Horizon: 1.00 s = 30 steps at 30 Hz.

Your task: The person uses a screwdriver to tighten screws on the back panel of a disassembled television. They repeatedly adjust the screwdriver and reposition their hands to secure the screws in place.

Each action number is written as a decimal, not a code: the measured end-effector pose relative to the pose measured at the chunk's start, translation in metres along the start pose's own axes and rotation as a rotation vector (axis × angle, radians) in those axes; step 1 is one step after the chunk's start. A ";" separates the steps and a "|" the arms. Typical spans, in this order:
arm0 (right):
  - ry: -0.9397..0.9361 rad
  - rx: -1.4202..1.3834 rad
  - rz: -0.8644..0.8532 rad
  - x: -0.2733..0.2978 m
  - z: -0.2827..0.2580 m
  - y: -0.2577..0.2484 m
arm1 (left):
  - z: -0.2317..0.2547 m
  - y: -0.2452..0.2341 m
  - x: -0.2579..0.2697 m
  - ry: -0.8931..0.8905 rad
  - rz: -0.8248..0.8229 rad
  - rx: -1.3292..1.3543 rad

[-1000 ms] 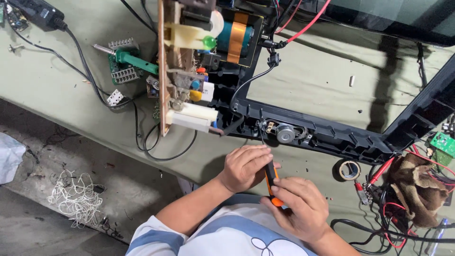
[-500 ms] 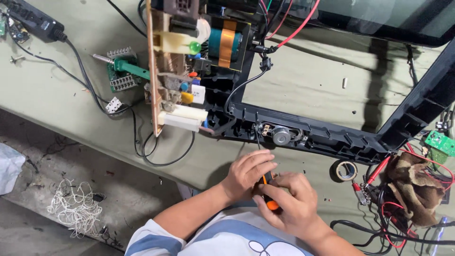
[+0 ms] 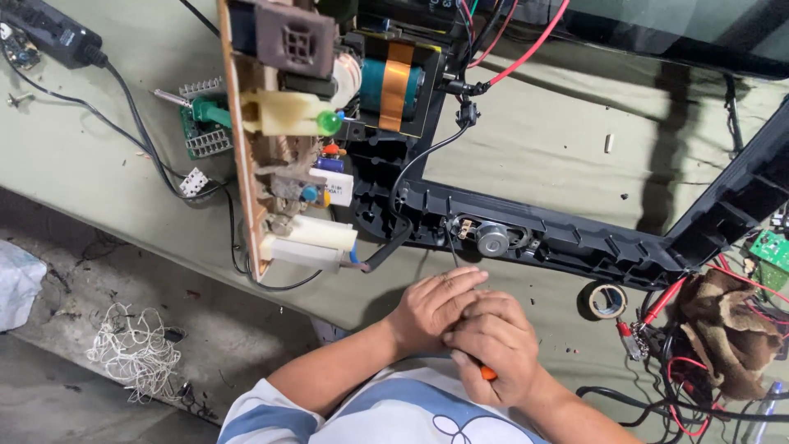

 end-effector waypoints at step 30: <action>0.008 0.052 -0.034 0.016 -0.019 0.012 | -0.003 -0.003 0.012 -0.021 0.027 0.244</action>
Point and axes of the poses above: each hand's wrist, its own x-axis away from the middle knuckle, its own y-axis out of the palm, z = x × y, the point moved 10 cm from there along -x, towards the middle knuckle, and after that the axes turned 4 degrees about -z, right-handed, at the moved point
